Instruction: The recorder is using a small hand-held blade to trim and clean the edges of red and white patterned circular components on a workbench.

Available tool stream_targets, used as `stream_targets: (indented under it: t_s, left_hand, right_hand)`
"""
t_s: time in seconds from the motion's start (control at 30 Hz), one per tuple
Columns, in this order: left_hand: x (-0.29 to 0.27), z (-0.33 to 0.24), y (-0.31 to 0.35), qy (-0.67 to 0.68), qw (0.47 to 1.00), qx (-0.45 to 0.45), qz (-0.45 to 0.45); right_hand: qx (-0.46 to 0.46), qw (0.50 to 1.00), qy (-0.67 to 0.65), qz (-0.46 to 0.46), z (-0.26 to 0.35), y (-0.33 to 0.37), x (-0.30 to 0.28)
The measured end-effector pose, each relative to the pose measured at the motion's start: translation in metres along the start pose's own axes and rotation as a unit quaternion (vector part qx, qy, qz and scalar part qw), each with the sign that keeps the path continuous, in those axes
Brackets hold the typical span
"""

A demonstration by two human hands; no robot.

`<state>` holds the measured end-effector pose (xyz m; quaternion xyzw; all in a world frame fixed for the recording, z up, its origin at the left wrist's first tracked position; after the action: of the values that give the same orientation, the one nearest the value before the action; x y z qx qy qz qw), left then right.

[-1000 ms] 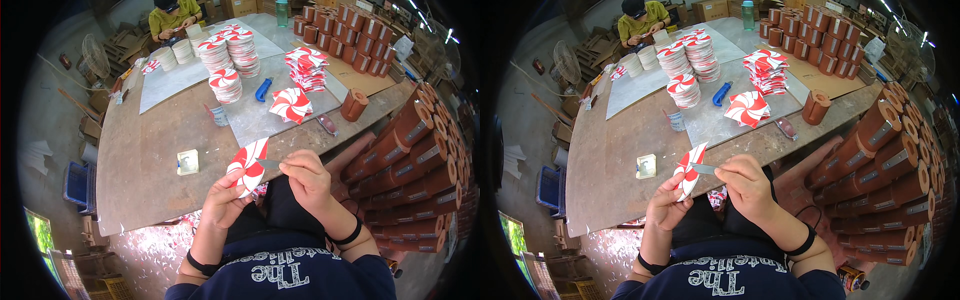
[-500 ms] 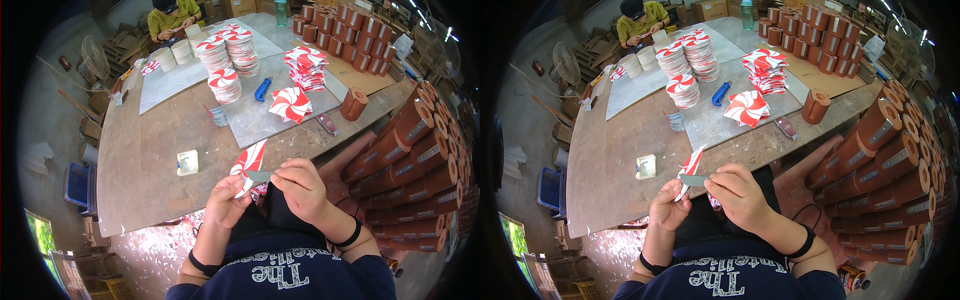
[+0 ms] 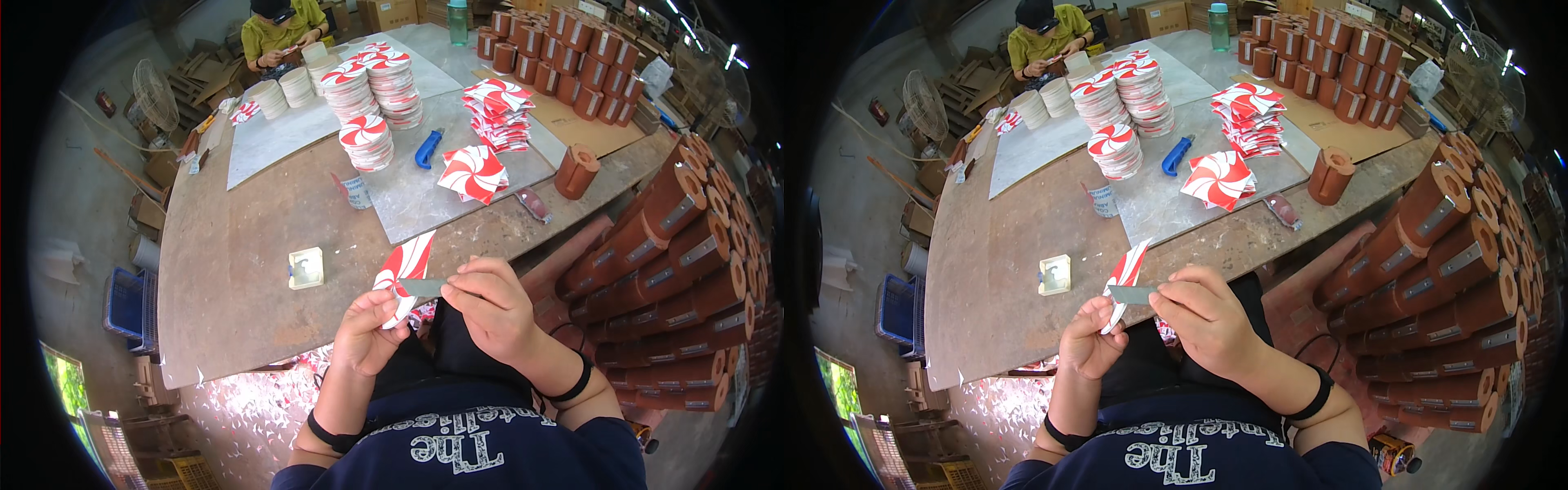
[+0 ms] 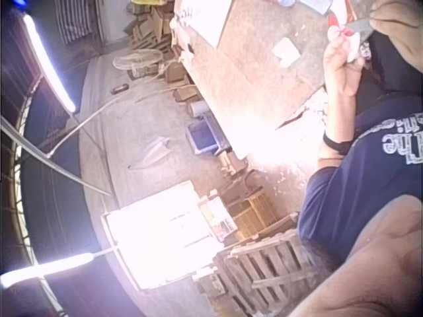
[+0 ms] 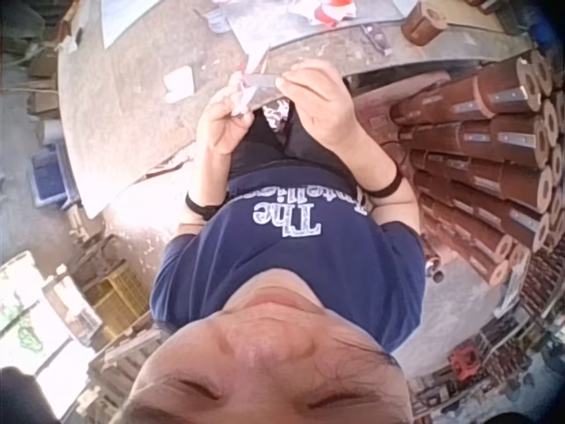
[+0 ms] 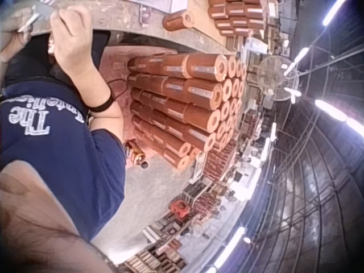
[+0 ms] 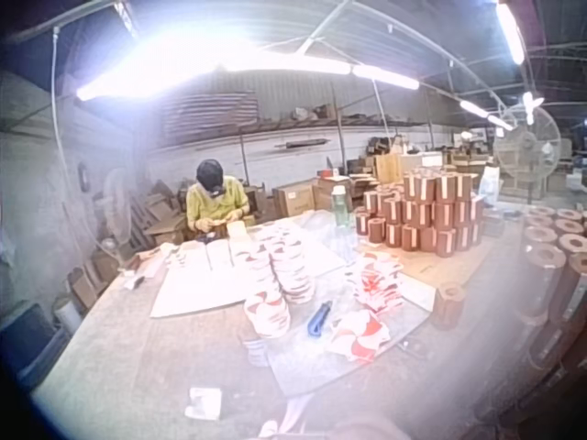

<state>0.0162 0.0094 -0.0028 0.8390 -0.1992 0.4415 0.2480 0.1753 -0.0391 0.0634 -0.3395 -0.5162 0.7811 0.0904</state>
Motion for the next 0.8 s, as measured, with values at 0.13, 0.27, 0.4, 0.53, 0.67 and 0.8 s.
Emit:
stream_targets:
  t_s: [0.13, 0.27, 0.4, 0.53, 0.67, 0.8]
  left_hand:
    - [-0.0016, -0.0001, 0.0015, -0.005, 1.000, -0.001, 0.005]
    - [-0.0008, -0.0001, 0.0023, -0.005, 1.000, -0.011, 0.008]
    - [-0.0005, -0.0005, 0.0036, -0.007, 1.000, -0.017, 0.008]
    - [-0.0017, -0.0035, 0.0031, -0.039, 0.999, -0.012, 0.016]
    - [-0.0033, -0.0070, 0.0039, -0.051, 0.998, -0.006, 0.038]
    - [-0.0016, -0.0066, 0.0050, -0.037, 0.997, -0.026, 0.067]
  right_hand:
    - [-0.003, 1.000, 0.000, -0.005, 0.0019, -0.0010, -0.0011]
    - [0.005, 1.000, 0.012, -0.007, 0.0044, -0.0019, -0.0021]
    - [0.035, 0.999, 0.014, -0.008, 0.0005, -0.0008, -0.0036]
    - [0.048, 0.999, -0.007, -0.003, -0.0010, -0.0016, -0.0055]
    - [0.021, 0.999, -0.025, 0.011, -0.0010, -0.0032, -0.0073]
    - [0.017, 0.999, -0.028, -0.001, 0.0009, -0.0019, -0.0082]
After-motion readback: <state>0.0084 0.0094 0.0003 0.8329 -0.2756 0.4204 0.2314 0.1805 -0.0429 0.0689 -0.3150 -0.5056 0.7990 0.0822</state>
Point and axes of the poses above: each hand's wrist, its own y-axis away from the middle knuckle, its own x-axis out of the palm, z = x × y, the point moved 4 cm from there along -y, towards the middle knuckle, and after that the axes turned 3 degrees about -x, right-handed, at the moved point
